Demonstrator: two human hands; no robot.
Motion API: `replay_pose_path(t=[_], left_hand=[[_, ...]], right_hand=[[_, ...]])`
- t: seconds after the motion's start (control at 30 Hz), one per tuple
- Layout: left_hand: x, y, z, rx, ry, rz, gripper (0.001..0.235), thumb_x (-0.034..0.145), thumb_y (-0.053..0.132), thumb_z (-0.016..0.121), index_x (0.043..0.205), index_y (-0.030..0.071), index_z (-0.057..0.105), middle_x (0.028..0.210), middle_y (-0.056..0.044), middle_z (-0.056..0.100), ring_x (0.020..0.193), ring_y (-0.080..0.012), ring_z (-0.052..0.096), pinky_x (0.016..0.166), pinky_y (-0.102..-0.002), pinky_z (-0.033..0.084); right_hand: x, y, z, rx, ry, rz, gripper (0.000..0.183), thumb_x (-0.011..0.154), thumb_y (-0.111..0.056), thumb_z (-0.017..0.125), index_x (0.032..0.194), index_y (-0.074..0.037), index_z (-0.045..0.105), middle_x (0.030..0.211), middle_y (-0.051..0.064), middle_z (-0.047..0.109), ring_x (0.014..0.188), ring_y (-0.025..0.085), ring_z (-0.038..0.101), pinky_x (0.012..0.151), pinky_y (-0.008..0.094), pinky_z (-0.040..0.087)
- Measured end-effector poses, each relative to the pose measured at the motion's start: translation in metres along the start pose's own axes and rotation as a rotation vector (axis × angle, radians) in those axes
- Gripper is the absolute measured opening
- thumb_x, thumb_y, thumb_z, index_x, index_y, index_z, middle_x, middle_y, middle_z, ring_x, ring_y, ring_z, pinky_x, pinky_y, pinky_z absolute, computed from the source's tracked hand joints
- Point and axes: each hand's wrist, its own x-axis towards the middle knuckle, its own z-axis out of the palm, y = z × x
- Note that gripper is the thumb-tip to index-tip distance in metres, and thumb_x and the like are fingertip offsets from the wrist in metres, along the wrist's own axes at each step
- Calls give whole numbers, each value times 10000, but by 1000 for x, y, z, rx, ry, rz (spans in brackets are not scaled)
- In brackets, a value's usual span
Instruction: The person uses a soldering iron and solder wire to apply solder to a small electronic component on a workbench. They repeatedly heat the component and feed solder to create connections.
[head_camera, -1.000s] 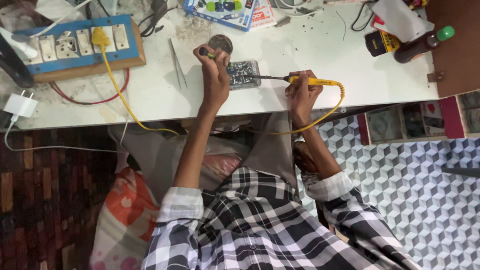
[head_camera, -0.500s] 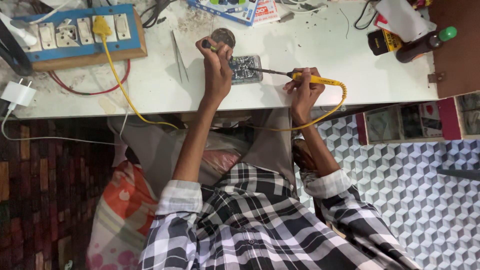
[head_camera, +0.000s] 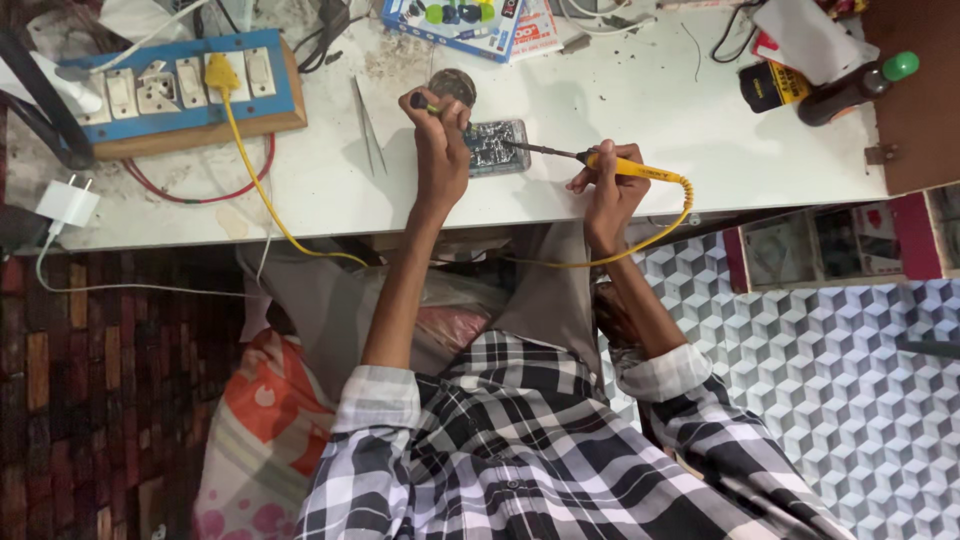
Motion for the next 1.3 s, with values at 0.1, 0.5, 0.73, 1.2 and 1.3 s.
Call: replay_pose_path(t=[0.1, 0.5, 0.73, 1.2, 1.3], left_hand=[[1, 2, -1, 25, -1, -22, 164, 1127, 86, 388, 1144, 93, 225, 911, -66, 423, 809, -149, 473, 757, -323, 476], [1, -5, -1, 5, 2, 16, 152, 1107, 51, 354, 1163, 96, 220, 926, -77, 431, 832, -158, 454, 783, -321, 460], [1, -3, -1, -6, -6, -24, 150, 1136, 61, 366, 1167, 89, 221, 907, -76, 450, 822, -159, 452, 778, -320, 462], [-4, -10, -4, -21, 19, 35, 142, 1115, 40, 367, 1155, 83, 239, 919, -79, 423, 823, -182, 447, 767, -342, 460], [2, -12, 0, 9, -7, 42, 125, 1125, 55, 341, 1199, 67, 240, 858, -66, 398, 783, -165, 381, 734, -320, 416]], right_hand=[[2, -2, 2, 44, 29, 13, 321, 1095, -249, 584, 930, 24, 544, 700, 95, 566, 513, 170, 594, 504, 302, 539], [5, 8, -4, 13, -1, 1, 303, 1109, -228, 569, 943, 23, 540, 736, 110, 596, 538, 182, 624, 492, 292, 514], [5, 5, -1, -40, 12, 5, 317, 1108, -244, 566, 960, 37, 547, 713, 101, 590, 552, 181, 645, 527, 304, 549], [-2, 1, -2, -46, -15, 9, 283, 1124, -200, 527, 969, 37, 540, 748, 114, 609, 566, 181, 641, 554, 316, 553], [4, 0, -3, -30, -70, -50, 284, 1137, -192, 540, 955, 24, 511, 772, 114, 593, 595, 170, 620, 593, 333, 585]])
